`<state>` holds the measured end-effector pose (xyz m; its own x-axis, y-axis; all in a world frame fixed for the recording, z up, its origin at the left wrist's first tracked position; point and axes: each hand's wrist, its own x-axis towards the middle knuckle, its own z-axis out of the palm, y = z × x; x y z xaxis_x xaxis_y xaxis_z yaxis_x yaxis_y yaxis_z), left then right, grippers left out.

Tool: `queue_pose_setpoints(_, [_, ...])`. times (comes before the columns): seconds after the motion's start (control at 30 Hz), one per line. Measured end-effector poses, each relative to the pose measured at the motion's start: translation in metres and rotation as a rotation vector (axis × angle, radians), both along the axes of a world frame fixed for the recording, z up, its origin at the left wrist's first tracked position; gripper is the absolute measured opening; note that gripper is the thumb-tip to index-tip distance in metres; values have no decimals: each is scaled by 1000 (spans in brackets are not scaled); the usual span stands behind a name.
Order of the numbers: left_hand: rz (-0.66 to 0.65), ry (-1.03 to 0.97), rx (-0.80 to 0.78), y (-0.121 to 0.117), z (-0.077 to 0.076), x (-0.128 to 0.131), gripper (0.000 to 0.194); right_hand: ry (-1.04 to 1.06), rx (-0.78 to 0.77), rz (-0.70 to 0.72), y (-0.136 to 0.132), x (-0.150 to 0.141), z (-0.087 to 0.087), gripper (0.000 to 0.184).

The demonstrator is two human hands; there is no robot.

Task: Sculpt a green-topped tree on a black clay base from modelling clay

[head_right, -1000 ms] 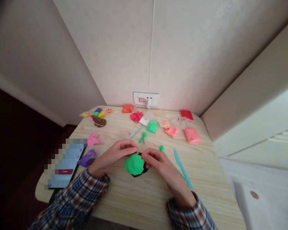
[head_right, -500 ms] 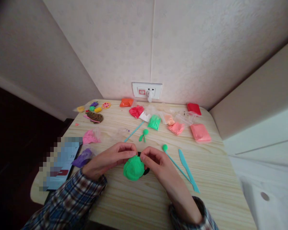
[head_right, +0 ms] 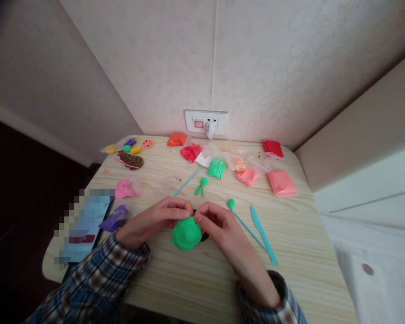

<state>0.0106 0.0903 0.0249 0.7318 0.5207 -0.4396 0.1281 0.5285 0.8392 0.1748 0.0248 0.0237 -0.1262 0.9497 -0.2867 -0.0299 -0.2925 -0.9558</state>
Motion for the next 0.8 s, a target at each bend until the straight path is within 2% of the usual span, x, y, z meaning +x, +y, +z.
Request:
queue_pose_setpoints(0.47, [8, 13, -27, 0, -3, 1, 30, -11, 12, 13, 0, -1, 3, 26])
queue_pose_setpoints(0.8, [-53, 119, 159, -2, 9, -2, 42, -112, 48, 2, -2, 0, -1, 33])
